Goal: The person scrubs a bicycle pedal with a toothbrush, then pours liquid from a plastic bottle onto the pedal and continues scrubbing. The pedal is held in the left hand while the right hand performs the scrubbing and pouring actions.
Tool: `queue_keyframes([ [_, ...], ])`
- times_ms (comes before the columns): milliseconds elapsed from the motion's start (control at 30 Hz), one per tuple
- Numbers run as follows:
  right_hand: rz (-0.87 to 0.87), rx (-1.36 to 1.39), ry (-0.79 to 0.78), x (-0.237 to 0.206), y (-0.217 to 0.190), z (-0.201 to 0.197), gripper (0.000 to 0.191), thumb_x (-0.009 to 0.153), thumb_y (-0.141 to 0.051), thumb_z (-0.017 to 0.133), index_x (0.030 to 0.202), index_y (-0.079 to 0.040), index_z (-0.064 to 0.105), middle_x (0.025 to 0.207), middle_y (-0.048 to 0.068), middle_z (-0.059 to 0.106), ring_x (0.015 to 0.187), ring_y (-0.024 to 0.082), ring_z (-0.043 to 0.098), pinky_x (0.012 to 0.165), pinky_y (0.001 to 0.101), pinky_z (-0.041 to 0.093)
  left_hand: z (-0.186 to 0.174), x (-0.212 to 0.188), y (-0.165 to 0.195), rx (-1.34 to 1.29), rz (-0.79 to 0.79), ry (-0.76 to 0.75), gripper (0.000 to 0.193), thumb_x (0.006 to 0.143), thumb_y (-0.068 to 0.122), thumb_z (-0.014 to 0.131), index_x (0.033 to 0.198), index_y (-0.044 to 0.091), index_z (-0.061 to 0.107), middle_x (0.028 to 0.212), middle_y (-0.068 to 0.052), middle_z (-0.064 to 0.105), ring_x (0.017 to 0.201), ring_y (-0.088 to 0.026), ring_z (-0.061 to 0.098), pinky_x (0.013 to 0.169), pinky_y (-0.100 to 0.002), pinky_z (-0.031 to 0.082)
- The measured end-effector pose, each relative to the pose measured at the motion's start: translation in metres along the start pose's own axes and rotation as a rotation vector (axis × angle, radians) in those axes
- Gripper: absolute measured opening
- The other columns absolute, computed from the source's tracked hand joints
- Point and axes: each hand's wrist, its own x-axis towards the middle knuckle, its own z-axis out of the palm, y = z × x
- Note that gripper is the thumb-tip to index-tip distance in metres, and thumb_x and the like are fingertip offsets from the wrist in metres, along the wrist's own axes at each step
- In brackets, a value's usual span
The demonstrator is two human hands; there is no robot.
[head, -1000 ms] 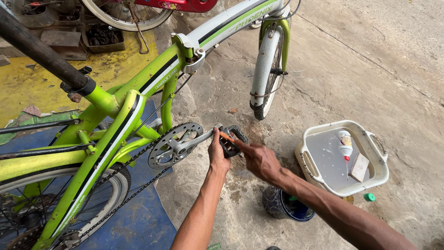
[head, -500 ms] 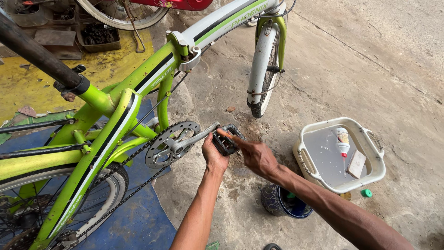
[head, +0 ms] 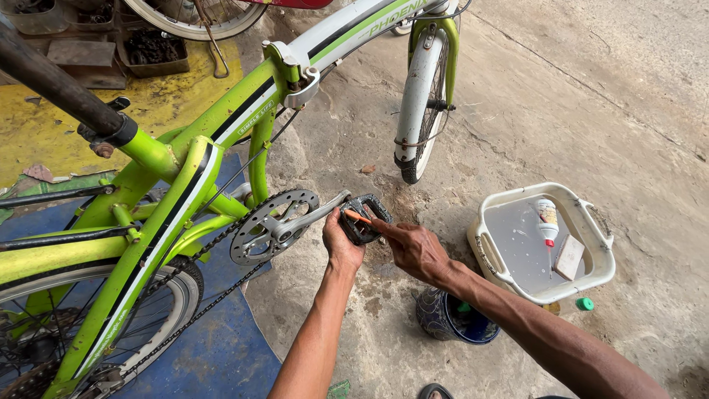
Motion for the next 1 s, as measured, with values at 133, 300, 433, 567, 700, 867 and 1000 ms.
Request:
queue_keyframes([
  [133,-0.102,0.059,0.049,-0.006,0.001,0.007,0.044,0.101,-0.012,0.051,0.143,-0.020,0.059,0.072,0.003,0.061,0.046,0.010,0.047,0.037,0.0317,0.040,-0.001,0.002,-0.001,-0.049,0.034,-0.053,0.033,0.106,0.039,0.045,0.120,0.011,0.055,0.105,-0.008,0.066,0.094,-0.022,0.069,0.086,-0.045,0.059],
  [300,-0.059,-0.029,-0.070,-0.027,0.003,-0.006,0.042,0.103,-0.014,0.052,0.144,-0.021,0.059,0.062,0.004,0.056,0.042,0.013,0.044,0.035,0.0346,0.038,0.001,-0.002,0.001,0.024,0.030,-0.040,0.039,0.103,0.037,0.038,0.122,0.011,0.059,0.107,-0.011,0.070,0.092,-0.024,0.071,0.083,-0.046,0.060],
  [433,-0.081,-0.035,-0.047,-0.023,0.001,-0.012,0.044,0.102,-0.013,0.052,0.145,-0.018,0.058,0.061,0.004,0.055,0.041,0.015,0.042,0.035,0.0361,0.037,0.003,-0.005,0.000,0.045,0.024,-0.064,0.043,0.105,0.039,0.035,0.123,0.009,0.060,0.107,-0.012,0.070,0.091,-0.024,0.072,0.083,-0.047,0.061],
  [567,-0.038,0.021,-0.076,-0.018,-0.003,-0.010,0.041,0.103,-0.013,0.052,0.143,-0.020,0.060,0.064,0.004,0.059,0.041,0.014,0.044,0.035,0.0350,0.038,0.002,-0.003,0.002,0.031,0.037,-0.115,0.043,0.106,0.040,0.036,0.123,0.009,0.061,0.106,-0.012,0.072,0.089,-0.026,0.071,0.082,-0.046,0.059],
  [700,-0.056,0.003,-0.084,-0.028,0.000,-0.009,0.041,0.101,-0.014,0.055,0.142,-0.019,0.060,0.061,0.006,0.059,0.041,0.013,0.044,0.035,0.0351,0.037,0.001,-0.002,0.002,0.058,0.023,-0.035,0.043,0.105,0.039,0.036,0.124,0.010,0.061,0.107,-0.011,0.072,0.090,-0.024,0.072,0.083,-0.047,0.060],
  [867,-0.006,0.062,-0.054,-0.038,0.008,-0.003,0.043,0.102,-0.010,0.050,0.144,-0.017,0.058,0.065,0.003,0.059,0.041,0.010,0.041,0.034,0.0321,0.037,0.002,-0.005,0.001,0.041,0.040,-0.033,0.042,0.107,0.039,0.036,0.126,0.010,0.060,0.112,-0.009,0.071,0.097,-0.020,0.073,0.086,-0.045,0.060],
  [1000,-0.040,-0.037,-0.053,-0.047,0.016,-0.004,0.044,0.101,-0.012,0.053,0.144,-0.018,0.060,0.058,0.003,0.056,0.041,0.011,0.037,0.032,0.0319,0.034,0.003,-0.005,0.003,0.025,0.031,-0.061,0.041,0.105,0.038,0.036,0.124,0.010,0.059,0.110,-0.014,0.070,0.092,-0.025,0.071,0.084,-0.046,0.060],
])
